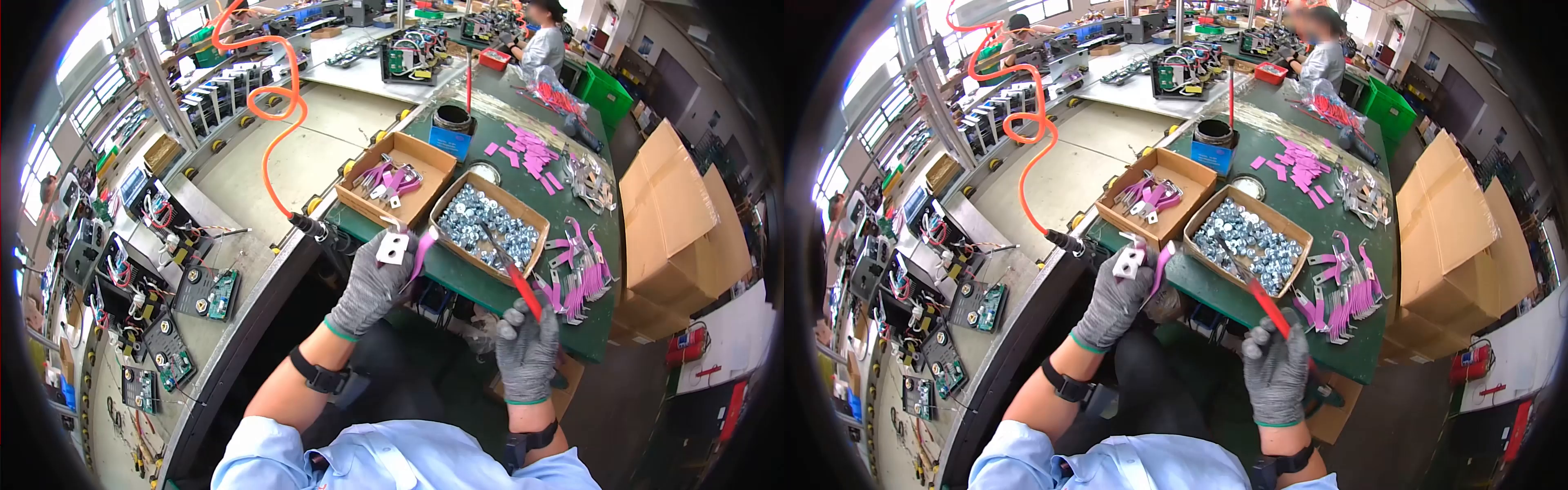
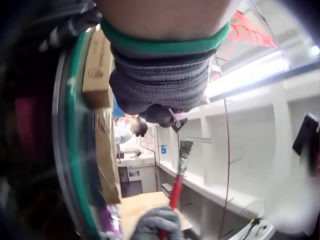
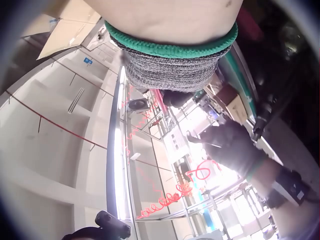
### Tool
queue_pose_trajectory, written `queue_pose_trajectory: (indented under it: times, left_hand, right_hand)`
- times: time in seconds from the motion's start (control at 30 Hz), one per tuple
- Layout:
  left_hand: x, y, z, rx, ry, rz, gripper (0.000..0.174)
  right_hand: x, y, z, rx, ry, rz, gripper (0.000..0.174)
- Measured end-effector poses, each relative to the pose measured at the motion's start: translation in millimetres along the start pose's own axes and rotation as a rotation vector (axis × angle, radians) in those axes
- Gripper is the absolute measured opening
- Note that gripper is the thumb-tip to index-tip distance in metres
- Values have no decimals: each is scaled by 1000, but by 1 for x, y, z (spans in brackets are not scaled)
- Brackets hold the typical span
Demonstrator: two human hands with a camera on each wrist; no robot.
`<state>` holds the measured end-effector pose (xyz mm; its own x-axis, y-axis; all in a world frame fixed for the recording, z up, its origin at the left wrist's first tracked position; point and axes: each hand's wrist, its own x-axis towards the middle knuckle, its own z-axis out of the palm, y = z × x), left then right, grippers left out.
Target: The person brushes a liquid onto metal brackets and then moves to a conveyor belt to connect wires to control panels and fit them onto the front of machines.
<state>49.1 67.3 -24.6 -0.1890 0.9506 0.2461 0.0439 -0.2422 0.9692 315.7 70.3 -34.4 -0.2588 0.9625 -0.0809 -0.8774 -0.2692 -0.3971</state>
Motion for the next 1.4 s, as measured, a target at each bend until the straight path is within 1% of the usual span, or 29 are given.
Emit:
queue_pose_trajectory:
  times: [0.03,0.07,0.1,0.17,0.2,0.23,0.3,0.33,0.37,0.43,0.47,0.57,0.63,0.7,0.73,0.77,0.83,0.87,0.9,0.97,1.0,1.03,1.13,1.17,1.23,1.27,1.3,1.37,1.4]
  left_hand:
    - [-3,-5,-4,111,78,119,19]
    - [-6,-6,-16,165,20,139,29]
    - [-8,-3,-23,166,24,138,29]
    - [-12,12,-33,365,-169,189,33]
    - [-13,16,-37,395,-208,174,35]
    - [-13,20,-39,395,-205,174,35]
    - [-14,31,-41,403,-291,183,34]
    - [-16,38,-41,400,-332,113,33]
    - [-16,39,-41,399,-331,117,33]
    - [-17,38,-41,368,-378,202,32]
    - [-18,41,-41,343,-414,136,31]
    - [-18,51,-40,243,-481,128,30]
    - [-19,55,-39,216,-508,87,28]
    - [-20,57,-38,164,-552,-33,27]
    - [-20,54,-37,138,-523,13,22]
    - [-20,53,-38,143,-535,15,22]
    - [-22,51,-43,36,-587,-46,27]
    - [-21,48,-45,72,-602,4,26]
    - [-20,47,-47,73,-609,2,26]
    - [-20,46,-48,3,-657,-126,24]
    - [-22,53,-41,-153,-592,-284,20]
    - [-21,52,-41,-151,-600,-284,20]
    - [-16,45,-44,-103,-670,-141,16]
    - [-16,47,-44,-102,-669,-142,16]
    - [-16,51,-43,-22,-664,-280,16]
    - [-15,46,-44,-80,-702,-208,16]
    - [-15,44,-43,-82,-705,-211,16]
    - [-14,42,-44,-263,-740,-313,18]
    - [-14,42,-42,-263,-736,-313,18]
  right_hand:
    - [2,-10,-3,-47,-13,-16,31]
    - [6,-20,-5,-140,-50,-44,35]
    - [11,-29,-6,-214,-98,-82,36]
    - [19,-52,5,-366,-121,0,31]
    - [22,-57,17,-432,-155,-22,26]
    - [24,-63,25,-432,-157,-20,26]
    - [29,-74,39,-620,-260,29,25]
    - [28,-73,52,-648,-266,-1,25]
    - [30,-75,59,-650,-268,-4,25]
    - [33,-78,69,-736,-383,7,26]
    - [34,-79,72,-737,-384,5,26]
    - [36,-78,81,-735,-394,28,25]
    - [36,-76,86,-729,-406,51,23]
    - [38,-78,86,-777,-418,62,23]
    - [40,-80,86,-831,-434,78,23]
    - [41,-83,86,-825,-428,67,23]
    - [44,-90,86,-871,-439,58,23]
    - [42,-88,91,-816,-433,31,23]
    - [40,-86,96,-813,-427,26,23]
    - [38,-86,105,-727,-444,40,22]
    - [39,-88,107,-867,-482,53,22]
    - [43,-89,106,-865,-477,47,22]
    - [53,-95,106,-888,-447,41,22]
    - [53,-95,108,-887,-448,42,22]
    - [54,-92,110,-971,-624,24,22]
    - [54,-90,110,-925,-582,110,22]
    - [57,-92,108,-925,-577,111,22]
    - [67,-98,103,-924,-527,61,23]
    - [65,-97,106,-821,-526,102,23]
